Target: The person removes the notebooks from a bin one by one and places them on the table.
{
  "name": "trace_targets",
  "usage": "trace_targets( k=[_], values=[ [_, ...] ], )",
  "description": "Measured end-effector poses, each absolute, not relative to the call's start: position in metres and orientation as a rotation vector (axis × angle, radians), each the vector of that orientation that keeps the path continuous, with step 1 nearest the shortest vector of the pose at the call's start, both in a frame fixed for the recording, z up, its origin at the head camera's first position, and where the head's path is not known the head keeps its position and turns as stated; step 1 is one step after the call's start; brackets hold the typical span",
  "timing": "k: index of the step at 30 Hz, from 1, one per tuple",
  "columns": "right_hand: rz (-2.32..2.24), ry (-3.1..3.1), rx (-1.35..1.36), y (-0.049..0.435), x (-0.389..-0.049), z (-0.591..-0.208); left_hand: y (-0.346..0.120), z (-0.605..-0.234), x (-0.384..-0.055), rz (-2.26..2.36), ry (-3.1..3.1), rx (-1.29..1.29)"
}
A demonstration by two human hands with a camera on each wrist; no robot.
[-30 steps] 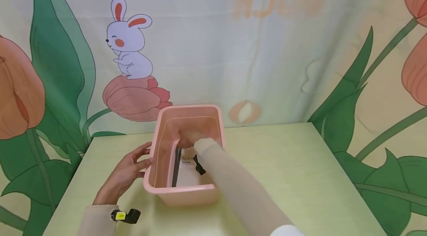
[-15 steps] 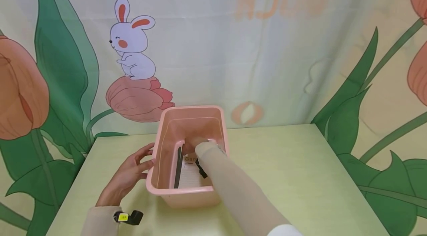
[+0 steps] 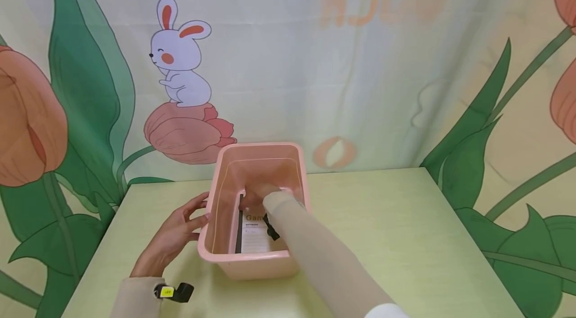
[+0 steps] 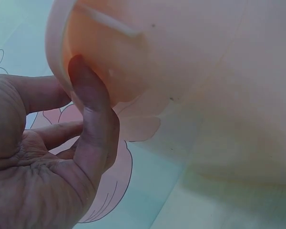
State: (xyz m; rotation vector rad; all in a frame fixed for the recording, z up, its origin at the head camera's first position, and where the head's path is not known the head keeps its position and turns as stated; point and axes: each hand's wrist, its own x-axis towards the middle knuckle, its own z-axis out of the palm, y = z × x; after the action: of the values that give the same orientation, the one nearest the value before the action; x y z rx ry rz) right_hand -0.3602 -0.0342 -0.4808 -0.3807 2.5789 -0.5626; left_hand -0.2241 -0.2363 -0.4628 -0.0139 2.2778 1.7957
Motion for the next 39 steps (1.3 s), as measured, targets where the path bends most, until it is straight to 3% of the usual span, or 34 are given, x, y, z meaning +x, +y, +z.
trace_targets(
  k=[13, 17, 23, 39],
  values=[
    [-0.555, 2.604, -0.453, -0.045, -0.378, -0.513, -0.237, -0.462, -0.222, 1.815, 2.24, -0.015],
    [-0.597, 2.656, -0.469, -0.049, -0.37, -0.497, -0.236, -0.464, -0.222, 1.82, 2.233, -0.021],
    [-0.584, 2.932, -0.748, -0.056, -0.381, -0.497, -0.237, -0.463, -0.222, 1.821, 2.244, -0.026],
    [-0.059, 3.289, -0.926, -0.038, -0.332, -0.373, -0.236, -0.463, -0.224, 1.809, 2.248, -0.002]
  ],
)
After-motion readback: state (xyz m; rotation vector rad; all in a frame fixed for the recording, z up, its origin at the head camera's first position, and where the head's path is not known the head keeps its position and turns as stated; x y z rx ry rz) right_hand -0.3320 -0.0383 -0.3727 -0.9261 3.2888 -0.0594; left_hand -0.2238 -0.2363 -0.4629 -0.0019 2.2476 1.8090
